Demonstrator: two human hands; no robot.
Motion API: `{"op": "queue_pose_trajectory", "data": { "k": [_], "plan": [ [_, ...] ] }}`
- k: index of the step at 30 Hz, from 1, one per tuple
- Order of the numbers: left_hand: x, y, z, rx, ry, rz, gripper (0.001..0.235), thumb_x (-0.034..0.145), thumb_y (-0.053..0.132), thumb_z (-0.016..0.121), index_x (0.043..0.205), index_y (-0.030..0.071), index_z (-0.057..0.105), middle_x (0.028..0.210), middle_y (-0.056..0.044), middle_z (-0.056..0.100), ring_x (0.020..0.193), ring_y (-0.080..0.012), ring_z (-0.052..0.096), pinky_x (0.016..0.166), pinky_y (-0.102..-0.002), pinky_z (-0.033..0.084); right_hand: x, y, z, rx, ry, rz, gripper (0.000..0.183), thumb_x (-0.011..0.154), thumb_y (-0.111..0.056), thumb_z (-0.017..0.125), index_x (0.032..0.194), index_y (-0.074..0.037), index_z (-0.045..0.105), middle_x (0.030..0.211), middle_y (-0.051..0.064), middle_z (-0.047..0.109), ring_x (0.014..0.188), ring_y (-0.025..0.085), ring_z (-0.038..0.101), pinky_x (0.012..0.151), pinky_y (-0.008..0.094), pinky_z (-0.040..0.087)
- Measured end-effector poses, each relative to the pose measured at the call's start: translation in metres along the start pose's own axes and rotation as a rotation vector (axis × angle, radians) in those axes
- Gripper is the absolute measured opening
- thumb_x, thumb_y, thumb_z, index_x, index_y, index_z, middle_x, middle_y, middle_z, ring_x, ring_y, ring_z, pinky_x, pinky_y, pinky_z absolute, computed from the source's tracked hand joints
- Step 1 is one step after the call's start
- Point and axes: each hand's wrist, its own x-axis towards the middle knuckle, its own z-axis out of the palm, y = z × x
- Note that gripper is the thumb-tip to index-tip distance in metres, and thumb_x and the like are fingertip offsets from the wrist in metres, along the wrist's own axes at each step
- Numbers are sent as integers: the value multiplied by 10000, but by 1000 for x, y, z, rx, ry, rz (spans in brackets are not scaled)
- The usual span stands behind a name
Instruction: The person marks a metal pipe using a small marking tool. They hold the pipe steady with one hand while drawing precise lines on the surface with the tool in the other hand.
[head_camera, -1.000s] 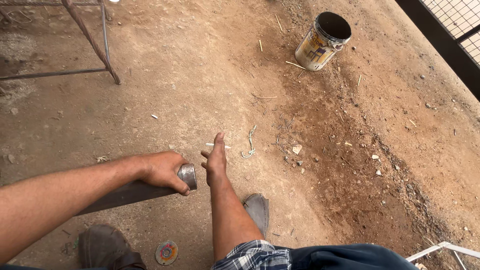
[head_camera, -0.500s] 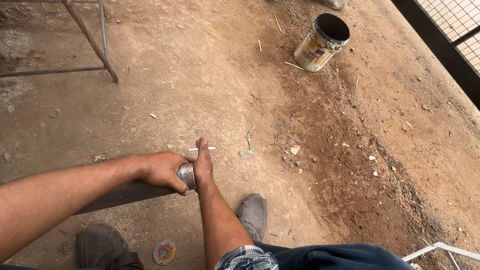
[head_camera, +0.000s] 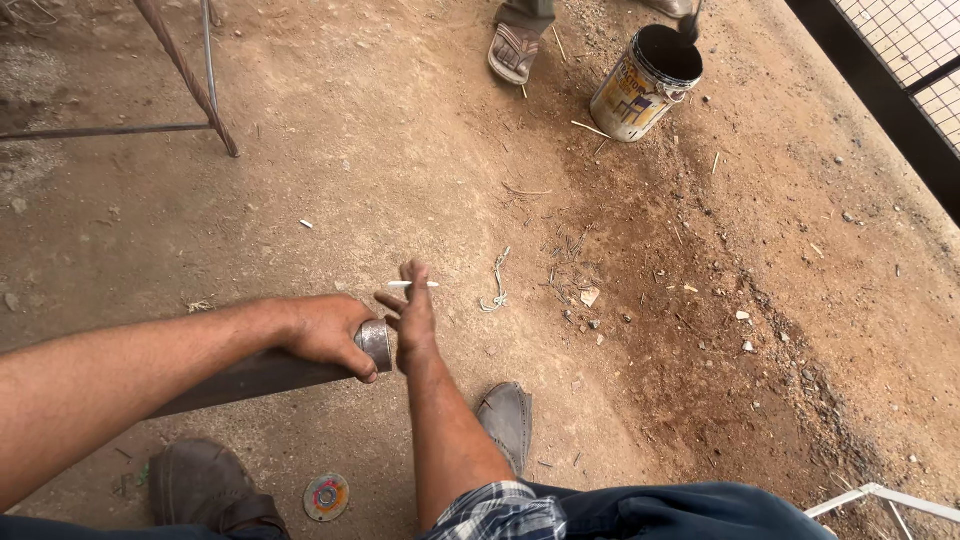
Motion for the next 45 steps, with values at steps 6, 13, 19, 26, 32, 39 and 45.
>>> {"op": "queue_pose_trajectory", "data": {
  "k": [6, 13, 19, 26, 32, 39, 45],
  "plan": [
    [0, 3, 2, 4, -19, -40, 519, 711, 413, 828, 1141, 141, 731, 1018, -107, 798, 920, -223, 789, 864, -396, 632, 3, 8, -8, 77, 46, 7, 999, 848, -854, 213, 1640, -245, 211, 1682, 40, 332, 1304, 353, 566, 1142, 608, 420],
    [-1, 4, 3, 35, -25, -88, 548, 706, 430, 825, 1147, 119, 733, 1003, -129, 794, 883, -244, 799, 828, -419, 662, 10, 9, -4, 49, 33, -27, 944, 893, -772, 381, 1628, -194, 246, 1663, 60, 382, 1298, 342, 592, 1080, 581, 441],
    [2, 1, -2, 60, -50, 3, 623, 668, 489, 825, 1169, 128, 738, 1033, -131, 807, 879, -264, 790, 841, -440, 630, 23, -24, -12, -31, 96, -104, 590, 975, -246, 558, 1529, -130, 391, 1537, 95, 552, 1184, 308, 699, 1020, 504, 573],
    [16, -20, -19, -52, -248, -60, 991, 614, 572, 890, 1408, 82, 555, 1304, -216, 699, 1130, -359, 730, 980, -489, 592, 15, -159, 18, -57, -7, -243, 388, 1100, -264, 433, 1429, -122, 582, 936, 112, 677, 801, 192, 641, 784, 402, 596],
    [18, -39, -22, -96, -375, -54, 1036, 591, 606, 869, 1427, 63, 588, 1324, -235, 691, 1159, -383, 713, 982, -525, 582, -24, -284, 51, -1141, -609, -613, 329, 1089, -275, 531, 979, 9, 654, 1299, 15, 739, 756, 123, 614, 719, 300, 621],
    [-23, -24, -14, 13, -191, -56, 946, 666, 654, 791, 1426, 131, 581, 1328, -174, 678, 1145, -351, 722, 985, -496, 571, -66, -230, 47, -1329, -744, -90, 256, 927, -225, 671, 1153, -119, 731, 1044, 86, 801, 879, 156, 763, 812, 335, 664],
    [-111, 14, -33, 649, 48, 16, 630, 840, 513, 748, 1316, 115, 638, 1236, -136, 715, 1134, -321, 682, 1009, -493, 558, -27, -198, 51, -1117, -965, -56, 176, 940, -189, 681, 1073, -79, 713, 961, 89, 769, 864, 160, 741, 820, 347, 658]
  ]
}}
